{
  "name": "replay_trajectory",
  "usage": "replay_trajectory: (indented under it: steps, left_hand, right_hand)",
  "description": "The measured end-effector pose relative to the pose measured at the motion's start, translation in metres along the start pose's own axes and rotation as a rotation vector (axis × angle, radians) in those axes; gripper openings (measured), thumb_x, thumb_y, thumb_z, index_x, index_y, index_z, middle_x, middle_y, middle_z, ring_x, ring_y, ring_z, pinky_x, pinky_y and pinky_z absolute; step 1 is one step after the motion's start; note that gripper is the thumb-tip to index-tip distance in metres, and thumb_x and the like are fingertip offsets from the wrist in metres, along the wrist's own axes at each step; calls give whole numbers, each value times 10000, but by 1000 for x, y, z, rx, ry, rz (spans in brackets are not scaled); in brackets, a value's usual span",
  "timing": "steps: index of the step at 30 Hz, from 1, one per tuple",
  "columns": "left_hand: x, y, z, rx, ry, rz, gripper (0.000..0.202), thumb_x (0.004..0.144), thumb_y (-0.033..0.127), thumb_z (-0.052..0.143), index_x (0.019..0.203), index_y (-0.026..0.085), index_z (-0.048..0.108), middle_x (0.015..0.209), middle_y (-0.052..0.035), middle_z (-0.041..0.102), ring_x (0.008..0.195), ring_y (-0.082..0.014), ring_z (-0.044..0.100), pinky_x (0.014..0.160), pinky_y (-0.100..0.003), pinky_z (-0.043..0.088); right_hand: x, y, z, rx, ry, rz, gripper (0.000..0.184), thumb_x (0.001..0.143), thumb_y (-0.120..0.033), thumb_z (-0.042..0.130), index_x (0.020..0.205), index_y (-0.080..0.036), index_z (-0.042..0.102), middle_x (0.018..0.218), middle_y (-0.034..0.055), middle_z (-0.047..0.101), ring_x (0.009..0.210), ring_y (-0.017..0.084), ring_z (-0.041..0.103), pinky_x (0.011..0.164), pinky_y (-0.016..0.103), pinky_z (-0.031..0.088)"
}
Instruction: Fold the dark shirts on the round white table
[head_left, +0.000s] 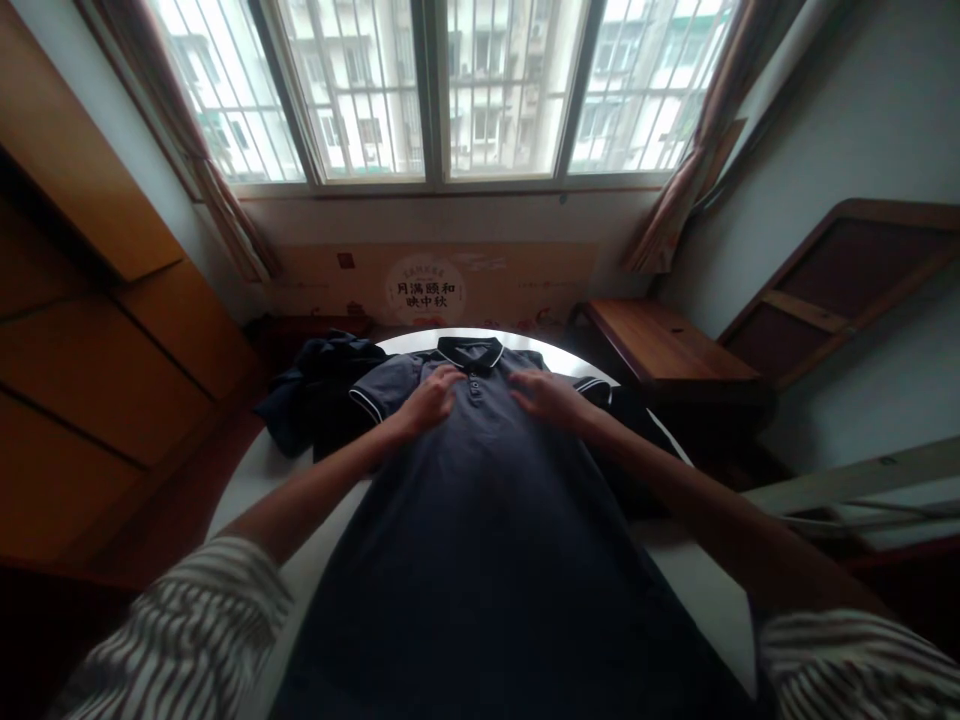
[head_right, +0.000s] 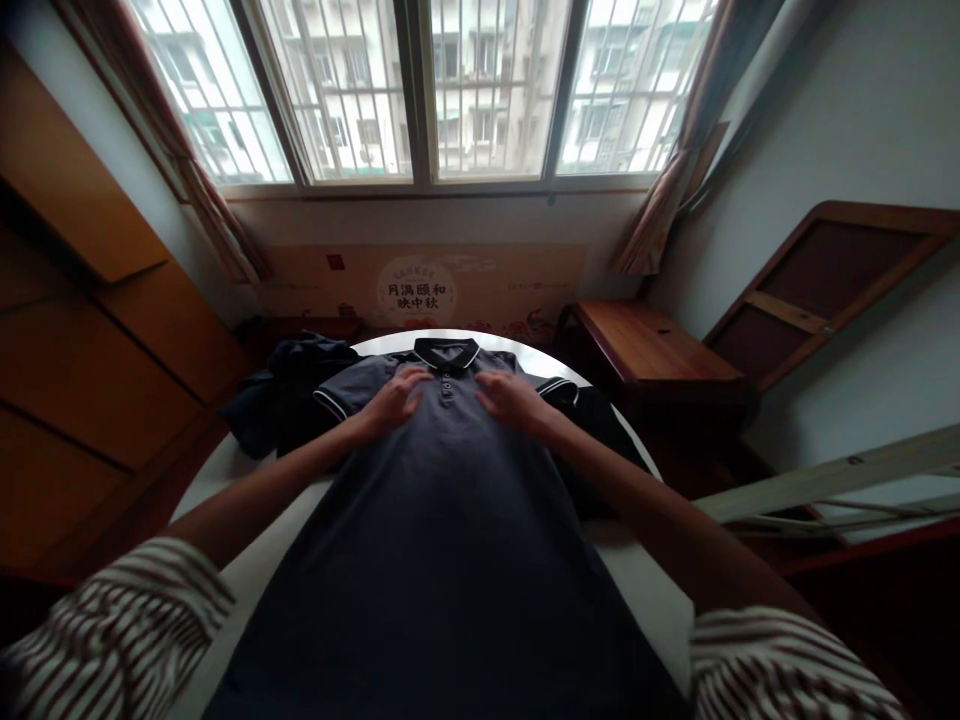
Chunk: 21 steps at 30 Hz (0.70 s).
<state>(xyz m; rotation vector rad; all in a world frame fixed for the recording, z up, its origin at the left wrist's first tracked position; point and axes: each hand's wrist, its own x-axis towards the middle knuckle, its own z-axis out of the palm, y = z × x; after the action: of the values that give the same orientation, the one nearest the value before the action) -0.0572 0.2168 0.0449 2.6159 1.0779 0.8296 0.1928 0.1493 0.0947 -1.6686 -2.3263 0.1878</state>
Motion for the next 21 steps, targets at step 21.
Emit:
replay_trajectory:
  steps: [21]
  left_hand:
    - [-339, 107, -102, -12, -280, 166, 370, 923, 130, 506, 1230, 297, 629, 990, -27, 693, 810, -140, 653, 735, -182, 546]
  right_hand:
    - [-325, -57, 22, 137, -158, -229, 351, 838, -18, 426, 1019, -185, 677, 1030, 93, 689, 948, 195, 654, 833, 311, 557]
